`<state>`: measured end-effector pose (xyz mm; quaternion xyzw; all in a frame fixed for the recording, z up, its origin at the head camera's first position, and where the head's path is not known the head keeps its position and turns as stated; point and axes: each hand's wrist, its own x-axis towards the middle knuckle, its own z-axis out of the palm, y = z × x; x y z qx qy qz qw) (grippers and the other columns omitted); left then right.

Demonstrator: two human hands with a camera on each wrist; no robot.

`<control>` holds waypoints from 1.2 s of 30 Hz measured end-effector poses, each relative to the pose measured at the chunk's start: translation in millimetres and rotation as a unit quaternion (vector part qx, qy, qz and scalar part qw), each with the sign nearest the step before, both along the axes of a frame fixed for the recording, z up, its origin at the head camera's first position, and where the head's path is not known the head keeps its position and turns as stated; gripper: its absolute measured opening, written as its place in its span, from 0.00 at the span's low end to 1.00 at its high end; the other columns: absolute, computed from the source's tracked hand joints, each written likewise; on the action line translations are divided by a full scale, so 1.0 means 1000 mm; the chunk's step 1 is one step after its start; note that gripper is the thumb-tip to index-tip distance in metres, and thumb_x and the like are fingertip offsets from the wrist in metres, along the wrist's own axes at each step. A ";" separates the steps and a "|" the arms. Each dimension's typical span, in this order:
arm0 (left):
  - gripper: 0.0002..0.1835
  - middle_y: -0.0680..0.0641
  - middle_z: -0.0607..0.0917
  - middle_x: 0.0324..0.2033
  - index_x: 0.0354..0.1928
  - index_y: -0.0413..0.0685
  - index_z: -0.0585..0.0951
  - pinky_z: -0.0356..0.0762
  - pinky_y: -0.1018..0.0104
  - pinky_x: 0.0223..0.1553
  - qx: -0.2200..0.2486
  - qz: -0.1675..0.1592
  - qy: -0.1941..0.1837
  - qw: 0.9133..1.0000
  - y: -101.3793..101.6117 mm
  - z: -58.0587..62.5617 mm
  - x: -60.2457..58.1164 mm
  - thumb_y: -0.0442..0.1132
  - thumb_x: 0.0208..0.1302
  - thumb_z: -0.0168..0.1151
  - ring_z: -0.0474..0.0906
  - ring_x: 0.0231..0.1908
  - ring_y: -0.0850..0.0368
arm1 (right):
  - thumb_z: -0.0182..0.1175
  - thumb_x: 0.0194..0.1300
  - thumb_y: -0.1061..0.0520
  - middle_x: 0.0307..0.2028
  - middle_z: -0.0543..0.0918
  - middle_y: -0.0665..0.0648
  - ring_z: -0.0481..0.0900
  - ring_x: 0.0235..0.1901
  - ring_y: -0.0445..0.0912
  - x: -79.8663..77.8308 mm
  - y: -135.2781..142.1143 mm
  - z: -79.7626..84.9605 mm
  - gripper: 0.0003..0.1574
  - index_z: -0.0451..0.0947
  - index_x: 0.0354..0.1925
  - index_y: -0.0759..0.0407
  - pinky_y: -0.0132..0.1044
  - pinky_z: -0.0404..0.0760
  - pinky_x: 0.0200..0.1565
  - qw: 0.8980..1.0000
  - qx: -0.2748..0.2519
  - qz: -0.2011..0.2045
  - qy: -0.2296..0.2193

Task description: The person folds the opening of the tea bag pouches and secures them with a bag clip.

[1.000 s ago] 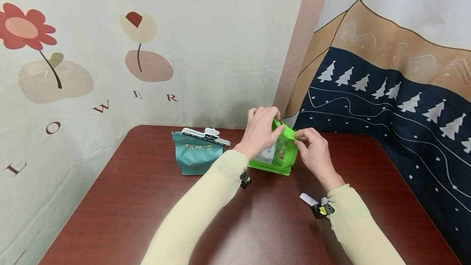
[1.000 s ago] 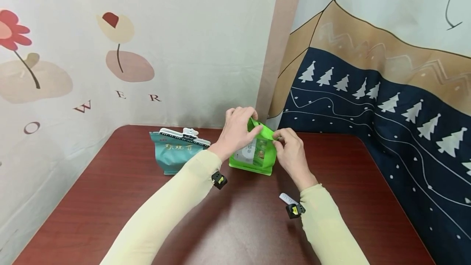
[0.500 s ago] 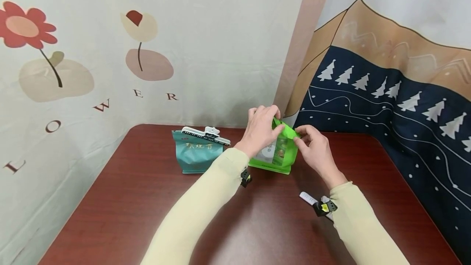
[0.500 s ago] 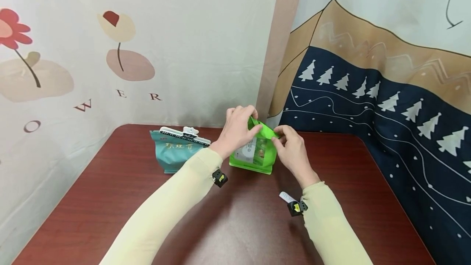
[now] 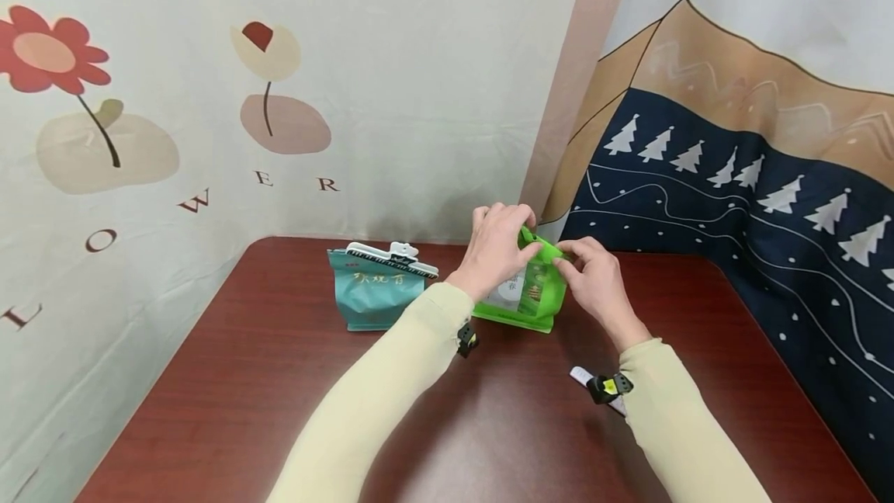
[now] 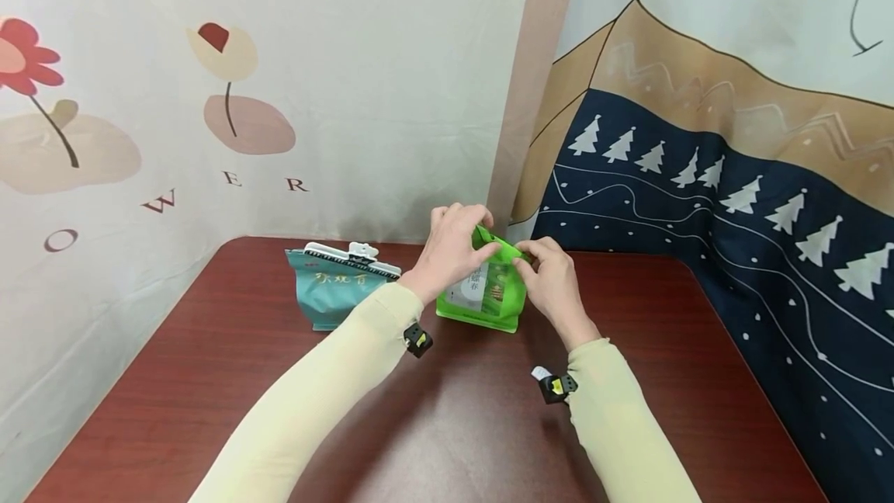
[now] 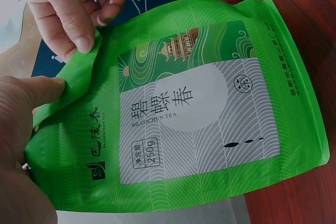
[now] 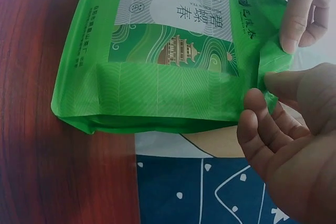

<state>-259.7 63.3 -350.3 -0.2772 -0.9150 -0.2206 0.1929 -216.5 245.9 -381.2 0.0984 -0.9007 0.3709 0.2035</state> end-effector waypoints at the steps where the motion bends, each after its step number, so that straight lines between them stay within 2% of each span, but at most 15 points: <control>1: 0.13 0.56 0.85 0.41 0.47 0.54 0.80 0.62 0.54 0.58 -0.003 0.000 0.001 1.000 0.000 0.000 0.000 0.50 0.68 0.70 0.72 0.45 0.57 | 0.65 0.69 0.67 0.40 0.81 0.64 0.76 0.33 0.53 0.000 -0.001 0.000 0.11 0.86 0.48 0.67 0.30 0.73 0.34 1.000 0.000 -0.002 0.000; 8: 0.10 0.56 0.83 0.39 0.44 0.57 0.86 0.62 0.55 0.55 -0.034 0.008 0.033 0.999 0.002 -0.001 -0.002 0.53 0.69 0.69 0.73 0.44 0.57 | 0.64 0.69 0.66 0.38 0.80 0.62 0.77 0.34 0.54 -0.004 -0.003 -0.001 0.07 0.84 0.45 0.65 0.38 0.75 0.36 1.000 -0.002 -0.017 -0.005; 12: 0.09 0.56 0.83 0.38 0.42 0.57 0.87 0.62 0.54 0.53 -0.030 0.006 0.051 0.998 0.003 -0.001 -0.003 0.52 0.69 0.69 0.73 0.43 0.56 | 0.64 0.70 0.66 0.38 0.80 0.62 0.76 0.34 0.54 -0.003 -0.004 0.000 0.06 0.84 0.45 0.65 0.39 0.74 0.37 1.000 -0.002 -0.024 -0.003; 19: 0.08 0.56 0.83 0.36 0.39 0.57 0.87 0.63 0.54 0.51 -0.022 0.004 0.072 0.997 0.005 -0.003 -0.004 0.50 0.69 0.70 0.73 0.42 0.55 | 0.62 0.73 0.63 0.38 0.87 0.63 0.81 0.33 0.53 -0.003 -0.005 -0.001 0.06 0.84 0.45 0.63 0.40 0.78 0.37 0.999 -0.011 -0.035 -0.016; 23: 0.10 0.54 0.80 0.40 0.41 0.56 0.86 0.65 0.56 0.52 -0.013 0.002 0.056 0.998 0.002 -0.005 -0.005 0.52 0.68 0.70 0.73 0.44 0.55 | 0.62 0.72 0.63 0.37 0.87 0.63 0.81 0.31 0.52 -0.003 -0.006 -0.001 0.05 0.84 0.43 0.63 0.36 0.79 0.35 0.999 -0.017 -0.035 -0.015; 28: 0.18 0.52 0.75 0.44 0.45 0.53 0.83 0.70 0.63 0.52 0.029 0.016 0.023 0.999 -0.004 -0.005 -0.008 0.54 0.61 0.75 0.70 0.48 0.55 | 0.63 0.72 0.64 0.34 0.86 0.62 0.79 0.29 0.50 -0.004 -0.005 -0.001 0.04 0.84 0.42 0.64 0.35 0.77 0.33 0.999 -0.017 -0.032 -0.009; 36: 0.22 0.49 0.75 0.43 0.45 0.49 0.81 0.77 0.65 0.45 0.072 0.048 -0.017 0.996 -0.008 -0.004 -0.003 0.56 0.60 0.76 0.73 0.42 0.54 | 0.65 0.71 0.64 0.33 0.87 0.63 0.79 0.29 0.51 -0.004 -0.004 -0.001 0.03 0.84 0.41 0.64 0.35 0.77 0.33 0.999 -0.020 -0.033 -0.005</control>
